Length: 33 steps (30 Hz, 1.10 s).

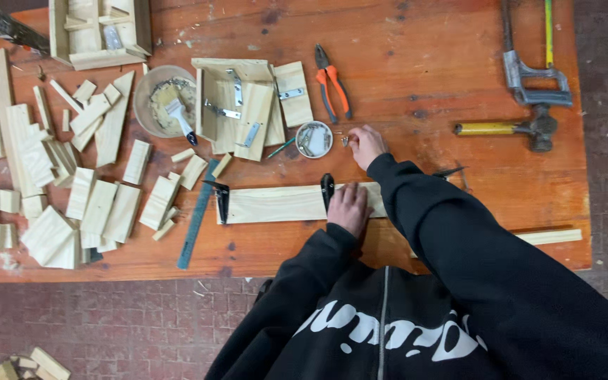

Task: The person attaches black metal brackets to a long wooden plank using a screwdriver. They position each bracket, insert screws, and tighten them one at a time. The person briefly lifts and rotates the plank to check alignment before continuing to secure the remaining brackets.

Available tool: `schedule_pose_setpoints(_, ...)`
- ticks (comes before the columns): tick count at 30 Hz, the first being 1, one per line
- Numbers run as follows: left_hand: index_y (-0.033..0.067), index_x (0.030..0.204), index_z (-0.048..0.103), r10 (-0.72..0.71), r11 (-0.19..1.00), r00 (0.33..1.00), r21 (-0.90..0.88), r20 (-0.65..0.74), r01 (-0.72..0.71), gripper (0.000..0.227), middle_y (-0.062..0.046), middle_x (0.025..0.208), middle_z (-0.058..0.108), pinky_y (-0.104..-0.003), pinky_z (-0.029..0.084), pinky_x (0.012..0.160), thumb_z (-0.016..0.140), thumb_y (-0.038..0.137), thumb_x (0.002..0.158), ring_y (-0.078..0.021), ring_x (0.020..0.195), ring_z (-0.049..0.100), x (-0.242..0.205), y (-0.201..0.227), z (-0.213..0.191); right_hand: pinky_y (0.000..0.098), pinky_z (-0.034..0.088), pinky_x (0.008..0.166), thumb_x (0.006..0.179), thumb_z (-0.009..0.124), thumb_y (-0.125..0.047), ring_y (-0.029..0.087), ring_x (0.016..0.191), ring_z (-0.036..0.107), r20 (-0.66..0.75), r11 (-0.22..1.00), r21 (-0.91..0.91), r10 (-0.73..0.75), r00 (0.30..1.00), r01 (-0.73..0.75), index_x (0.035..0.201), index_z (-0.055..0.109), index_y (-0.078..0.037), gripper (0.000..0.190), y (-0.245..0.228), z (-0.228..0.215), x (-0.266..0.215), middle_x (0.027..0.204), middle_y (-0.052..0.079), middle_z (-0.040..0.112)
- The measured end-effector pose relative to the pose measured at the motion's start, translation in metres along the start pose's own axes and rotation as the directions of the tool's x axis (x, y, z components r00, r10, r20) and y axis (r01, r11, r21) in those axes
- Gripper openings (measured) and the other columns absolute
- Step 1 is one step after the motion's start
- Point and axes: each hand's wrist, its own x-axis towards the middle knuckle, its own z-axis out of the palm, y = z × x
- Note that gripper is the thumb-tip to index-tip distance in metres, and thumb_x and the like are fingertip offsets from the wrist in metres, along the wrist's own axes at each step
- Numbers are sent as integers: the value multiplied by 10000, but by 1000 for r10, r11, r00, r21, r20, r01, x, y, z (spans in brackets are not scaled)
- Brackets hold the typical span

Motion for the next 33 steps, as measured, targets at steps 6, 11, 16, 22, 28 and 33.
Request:
schedule_pose_setpoints(6, 141, 1265, 674, 15, 1000, 1000, 0, 2, -15, 671, -158, 1303, 630, -482, 522, 992, 878, 432, 696, -386, 1225, 607, -4, -2, 2, 483, 587, 910, 961, 730, -320, 321, 1065, 692, 20, 993, -95, 66, 998, -64, 1215, 713, -215, 275, -46, -32, -26, 1105, 19, 627)
schedule_pose_setpoints(11, 142, 1274, 668, 15, 1000, 1000, -6, 4, -15, 655, -155, 1293, 629, -487, 507, 1004, 864, 435, 723, -383, 1230, 602, -3, -3, -2, 490, 594, 901, 943, 745, -326, 325, 1047, 702, -18, 994, -89, 70, 997, -71, 1116, 686, -219, 213, -38, -21, -21, 1056, 1, 619)
schedule_pose_setpoints(16, 137, 1232, 692, 28, 999, 999, -32, 23, -27, 604, -150, 1252, 636, -471, 526, 957, 871, 420, 729, -370, 1183, 610, 0, -2, -6, 471, 591, 794, 916, 762, -268, 311, 921, 719, -171, 1000, -3, 30, 985, -31, 982, 666, -234, 122, -29, -26, -49, 908, -7, 630)
schedule_pose_setpoints(22, 142, 1164, 696, 36, 993, 996, -110, -83, -45, 497, -134, 1132, 637, -477, 511, 904, 752, 420, 756, -384, 1094, 623, 3, -2, 9, 400, 588, 724, 821, 802, -200, 271, 826, 737, -358, 982, 175, 2, 934, 65, 949, 723, -220, 152, -27, -73, -139, 826, 21, 740)
schedule_pose_setpoints(28, 174, 1123, 731, 144, 976, 984, -148, -107, -159, 506, -60, 1114, 668, -455, 494, 985, 844, 418, 695, -308, 1099, 628, 18, 33, 23, 318, 589, 659, 825, 799, -91, 254, 750, 734, -438, 939, 336, 93, 894, 67, 927, 774, -185, 141, 28, -120, -230, 822, 29, 763)
schedule_pose_setpoints(33, 128, 1200, 734, 122, 956, 989, -257, -85, -140, 620, -94, 1112, 677, -432, 511, 984, 858, 454, 687, -318, 1054, 654, 38, 66, 52, 347, 610, 658, 864, 801, -121, 252, 792, 751, -452, 931, 347, 271, 850, -112, 987, 794, -147, 126, 112, -134, -255, 876, 80, 779)
